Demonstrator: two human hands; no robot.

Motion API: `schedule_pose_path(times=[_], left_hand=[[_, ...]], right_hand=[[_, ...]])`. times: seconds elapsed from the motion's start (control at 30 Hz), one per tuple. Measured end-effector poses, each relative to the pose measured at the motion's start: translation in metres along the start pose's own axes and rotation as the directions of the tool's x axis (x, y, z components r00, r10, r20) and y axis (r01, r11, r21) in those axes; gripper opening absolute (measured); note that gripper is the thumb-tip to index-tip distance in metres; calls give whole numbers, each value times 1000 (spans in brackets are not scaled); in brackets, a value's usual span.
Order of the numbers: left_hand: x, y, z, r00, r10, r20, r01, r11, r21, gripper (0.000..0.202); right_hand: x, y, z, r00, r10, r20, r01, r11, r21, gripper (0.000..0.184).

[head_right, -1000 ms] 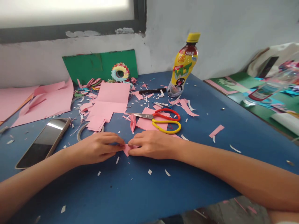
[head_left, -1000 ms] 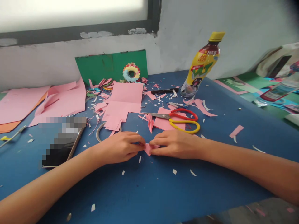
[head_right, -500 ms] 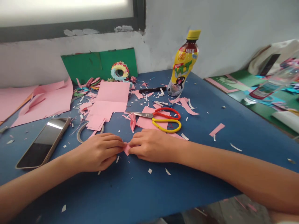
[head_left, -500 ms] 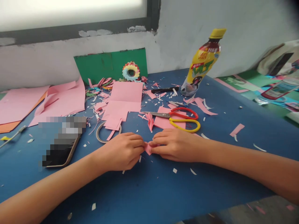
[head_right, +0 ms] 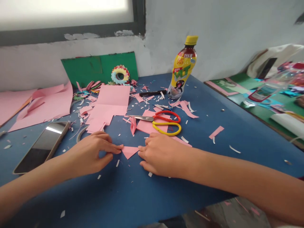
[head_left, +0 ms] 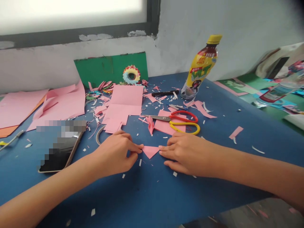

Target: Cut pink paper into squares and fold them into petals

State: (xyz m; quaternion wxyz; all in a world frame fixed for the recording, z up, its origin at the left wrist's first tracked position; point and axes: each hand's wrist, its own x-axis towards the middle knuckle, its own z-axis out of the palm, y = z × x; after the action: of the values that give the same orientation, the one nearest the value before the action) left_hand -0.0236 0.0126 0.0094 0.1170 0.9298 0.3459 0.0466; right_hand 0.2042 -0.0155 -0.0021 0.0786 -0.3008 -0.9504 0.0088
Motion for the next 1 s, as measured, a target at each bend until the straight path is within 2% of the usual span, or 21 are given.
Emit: schedule_pose_path(times=[0.13, 0.23, 0.33, 0.43, 0.63, 0.8, 0.9, 1.0], left_hand=[[4, 4, 6, 999, -39, -27, 38, 999, -19, 25], [10, 8, 16, 993, -83, -79, 76, 993, -86, 18], [15, 9, 22, 988, -149, -50, 138, 974, -181, 20], [16, 8, 21, 978, -207, 1, 199, 940, -276, 22], [14, 9, 21, 974, -221, -51, 176, 878, -444, 10], [12, 15, 24, 965, -189, -182, 102, 909, -403, 9], [11, 15, 22, 951, -200, -238, 89, 908, -409, 8], [11, 11, 19, 932, -231, -278, 102, 906, -411, 8]], right_hand=[[3, 1, 0, 999, -44, 10, 44, 998, -35, 25], [9, 2, 8, 998, -5, -65, 1, 999, -52, 32], [16, 3, 18, 981, 105, -161, -94, 993, 70, 26], [20, 4, 25, 970, 198, -142, -165, 963, 214, 19], [21, 4, 26, 966, 203, -157, -142, 932, 333, 15], [22, -1, 27, 942, 213, -260, -89, 904, 417, 12], [22, -5, 24, 915, 223, -336, -47, 886, 461, 15], [22, -5, 18, 892, 263, -367, -61, 875, 480, 16]])
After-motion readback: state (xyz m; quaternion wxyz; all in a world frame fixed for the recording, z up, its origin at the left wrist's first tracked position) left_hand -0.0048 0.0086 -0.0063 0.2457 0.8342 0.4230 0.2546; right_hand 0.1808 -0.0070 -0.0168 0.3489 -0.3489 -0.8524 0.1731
